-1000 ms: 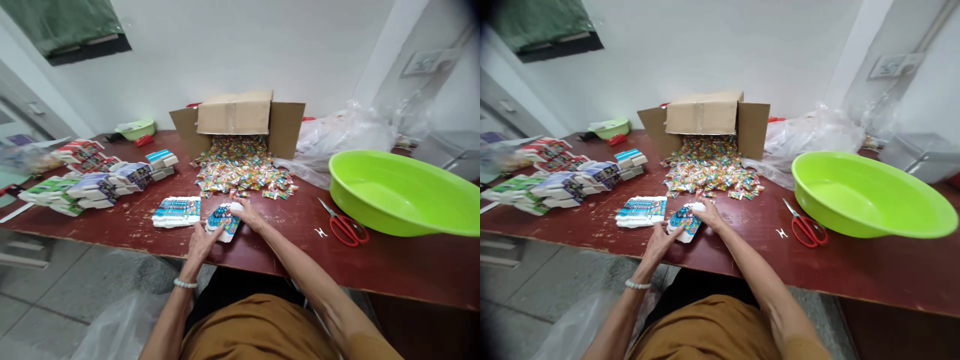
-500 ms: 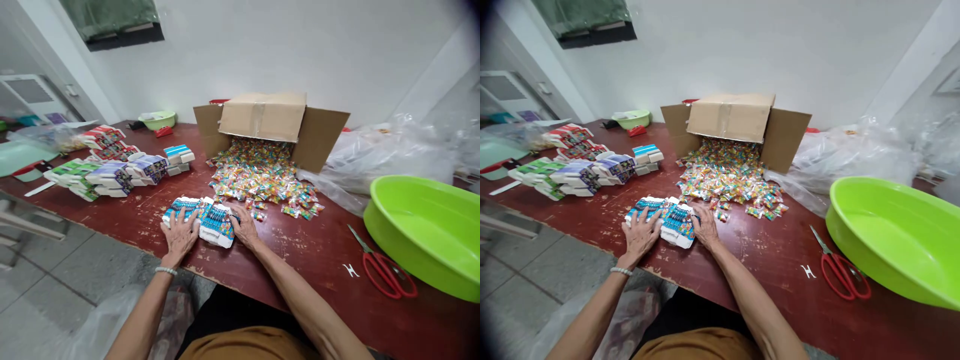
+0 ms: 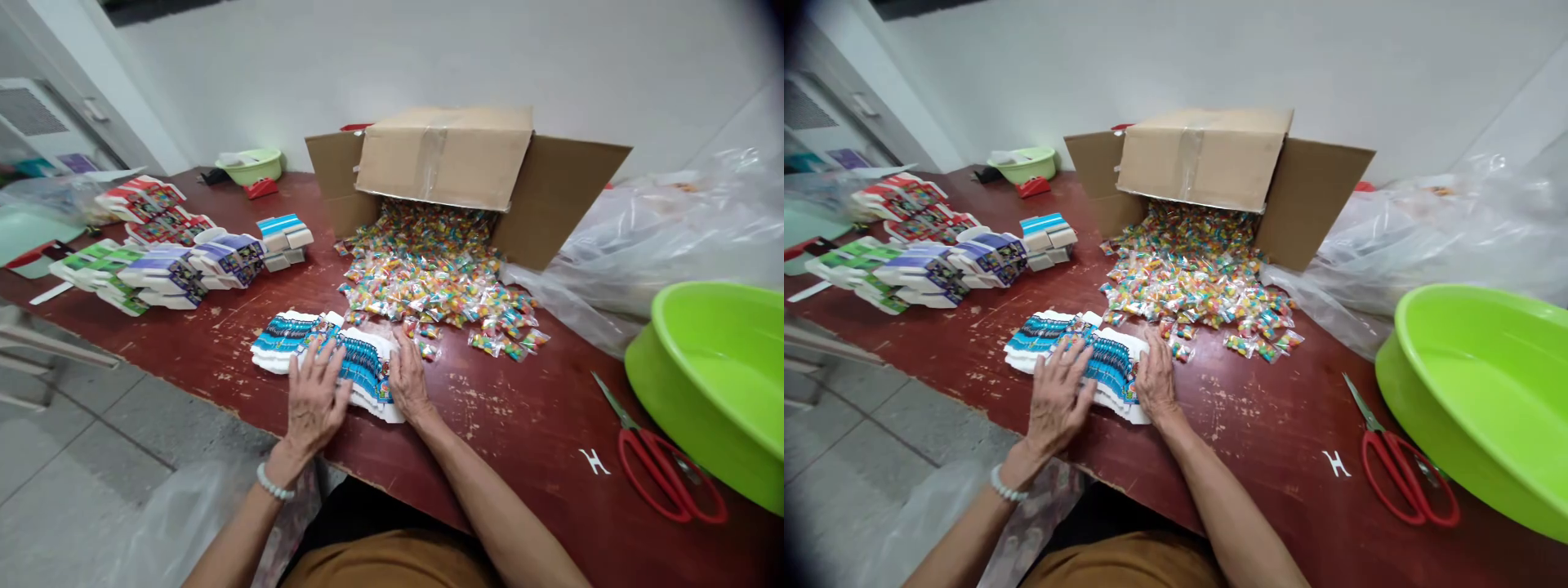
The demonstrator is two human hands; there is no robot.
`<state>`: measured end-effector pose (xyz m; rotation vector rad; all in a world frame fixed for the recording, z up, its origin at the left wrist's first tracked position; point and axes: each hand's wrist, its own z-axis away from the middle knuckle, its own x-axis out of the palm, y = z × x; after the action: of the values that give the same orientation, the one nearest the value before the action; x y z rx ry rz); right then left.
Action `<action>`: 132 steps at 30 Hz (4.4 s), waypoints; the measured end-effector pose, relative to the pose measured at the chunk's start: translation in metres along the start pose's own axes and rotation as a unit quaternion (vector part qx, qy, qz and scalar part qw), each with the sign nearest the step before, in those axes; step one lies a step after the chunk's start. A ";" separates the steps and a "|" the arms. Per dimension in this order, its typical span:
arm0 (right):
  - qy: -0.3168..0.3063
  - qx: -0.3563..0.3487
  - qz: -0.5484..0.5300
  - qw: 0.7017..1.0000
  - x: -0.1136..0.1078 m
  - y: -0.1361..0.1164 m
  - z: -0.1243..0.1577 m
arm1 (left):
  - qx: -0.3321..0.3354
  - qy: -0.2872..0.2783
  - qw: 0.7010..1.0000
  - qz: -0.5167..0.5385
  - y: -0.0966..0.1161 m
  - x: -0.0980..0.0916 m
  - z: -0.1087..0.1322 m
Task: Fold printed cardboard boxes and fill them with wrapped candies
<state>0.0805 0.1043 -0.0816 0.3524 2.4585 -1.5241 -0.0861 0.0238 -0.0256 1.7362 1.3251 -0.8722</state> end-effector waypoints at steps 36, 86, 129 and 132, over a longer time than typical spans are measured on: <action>-0.082 0.259 -0.463 0.844 -0.069 -0.067 0.018 | -0.314 -0.404 0.486 0.708 0.075 -0.044 -0.007; -0.166 0.189 -0.169 0.953 -0.089 -0.102 0.050 | -0.307 -0.207 0.681 0.632 0.108 -0.052 0.017; -0.138 0.256 -0.127 0.948 -0.079 -0.057 0.061 | -0.284 -0.050 0.768 0.572 0.078 -0.038 0.052; -0.194 0.243 -0.080 0.947 -0.075 -0.055 0.062 | -0.290 -0.037 0.765 0.574 0.073 -0.035 0.059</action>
<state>0.1384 0.0189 -0.0385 -0.0737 1.8324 -2.0360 -0.0272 -0.0559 -0.0108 1.5453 0.2031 0.1877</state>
